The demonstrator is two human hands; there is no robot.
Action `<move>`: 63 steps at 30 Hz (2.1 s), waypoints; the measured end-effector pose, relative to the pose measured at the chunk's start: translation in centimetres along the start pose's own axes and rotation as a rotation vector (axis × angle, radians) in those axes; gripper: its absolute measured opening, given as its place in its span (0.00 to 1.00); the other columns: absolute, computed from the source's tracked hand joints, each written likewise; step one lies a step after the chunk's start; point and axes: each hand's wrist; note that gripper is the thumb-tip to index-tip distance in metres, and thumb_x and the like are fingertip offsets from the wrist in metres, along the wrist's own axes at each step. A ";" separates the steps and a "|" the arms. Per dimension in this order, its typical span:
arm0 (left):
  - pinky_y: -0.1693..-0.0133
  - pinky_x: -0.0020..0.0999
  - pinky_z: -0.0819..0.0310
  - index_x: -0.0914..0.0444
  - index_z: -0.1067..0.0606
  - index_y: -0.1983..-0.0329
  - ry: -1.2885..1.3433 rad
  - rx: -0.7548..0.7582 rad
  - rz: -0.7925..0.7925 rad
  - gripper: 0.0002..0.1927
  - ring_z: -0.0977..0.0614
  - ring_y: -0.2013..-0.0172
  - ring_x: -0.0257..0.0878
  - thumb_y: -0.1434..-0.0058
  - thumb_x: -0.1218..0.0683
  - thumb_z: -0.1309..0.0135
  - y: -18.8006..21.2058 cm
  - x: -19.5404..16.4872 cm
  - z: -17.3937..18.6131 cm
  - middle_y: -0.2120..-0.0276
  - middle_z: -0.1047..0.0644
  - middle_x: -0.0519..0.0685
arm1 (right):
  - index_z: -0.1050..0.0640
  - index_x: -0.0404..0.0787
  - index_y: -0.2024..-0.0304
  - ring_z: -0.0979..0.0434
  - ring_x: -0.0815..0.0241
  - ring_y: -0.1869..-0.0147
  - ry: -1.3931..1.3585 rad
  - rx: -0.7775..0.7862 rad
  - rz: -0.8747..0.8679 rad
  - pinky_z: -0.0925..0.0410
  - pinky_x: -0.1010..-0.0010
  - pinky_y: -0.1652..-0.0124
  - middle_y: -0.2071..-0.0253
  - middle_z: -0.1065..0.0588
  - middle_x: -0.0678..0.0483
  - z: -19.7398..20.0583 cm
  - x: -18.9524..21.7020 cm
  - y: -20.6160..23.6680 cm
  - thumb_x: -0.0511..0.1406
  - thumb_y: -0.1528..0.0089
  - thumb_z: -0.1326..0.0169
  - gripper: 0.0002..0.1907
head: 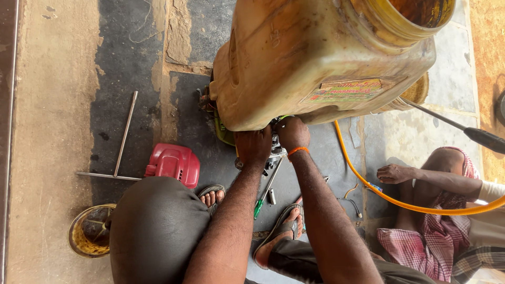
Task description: The person sits on the floor and works on a small engine attached to a sprayer tank. They use a socket wrench and screwdriver to tighten bolts and adjust components on the engine block.
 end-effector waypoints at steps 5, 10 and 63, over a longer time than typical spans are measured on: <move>0.41 0.55 0.35 0.63 0.20 0.52 0.015 0.004 0.010 0.16 0.22 0.48 0.56 0.35 0.51 0.51 0.2 0.0 0.0 0.54 0.19 0.57 | 0.13 0.50 0.61 0.17 0.44 0.55 0.034 -0.020 0.001 0.26 0.53 0.54 0.59 0.18 0.46 -0.1 0.2 -0.1 0.44 0.44 0.36 0.11; 0.41 0.55 0.36 0.63 0.20 0.50 0.031 0.048 0.017 0.18 0.23 0.47 0.55 0.33 0.49 0.52 0.3 -0.2 0.2 0.52 0.19 0.57 | 0.14 0.49 0.61 0.18 0.44 0.56 -0.072 -0.060 0.060 0.26 0.54 0.56 0.60 0.18 0.48 0.2 -0.3 0.2 0.43 0.43 0.38 0.11; 0.45 0.56 0.33 0.63 0.21 0.51 0.074 -0.020 -0.112 0.16 0.22 0.50 0.59 0.31 0.49 0.51 0.1 -0.2 0.6 0.53 0.20 0.59 | 0.13 0.48 0.61 0.19 0.44 0.51 -0.074 -0.317 -0.113 0.34 0.51 0.44 0.60 0.17 0.48 -0.6 2.7 0.6 0.50 0.41 0.43 0.18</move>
Point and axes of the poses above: each hand's wrist, its own y-axis away from the middle knuckle, its own z-axis out of the back of the hand, x = y × z
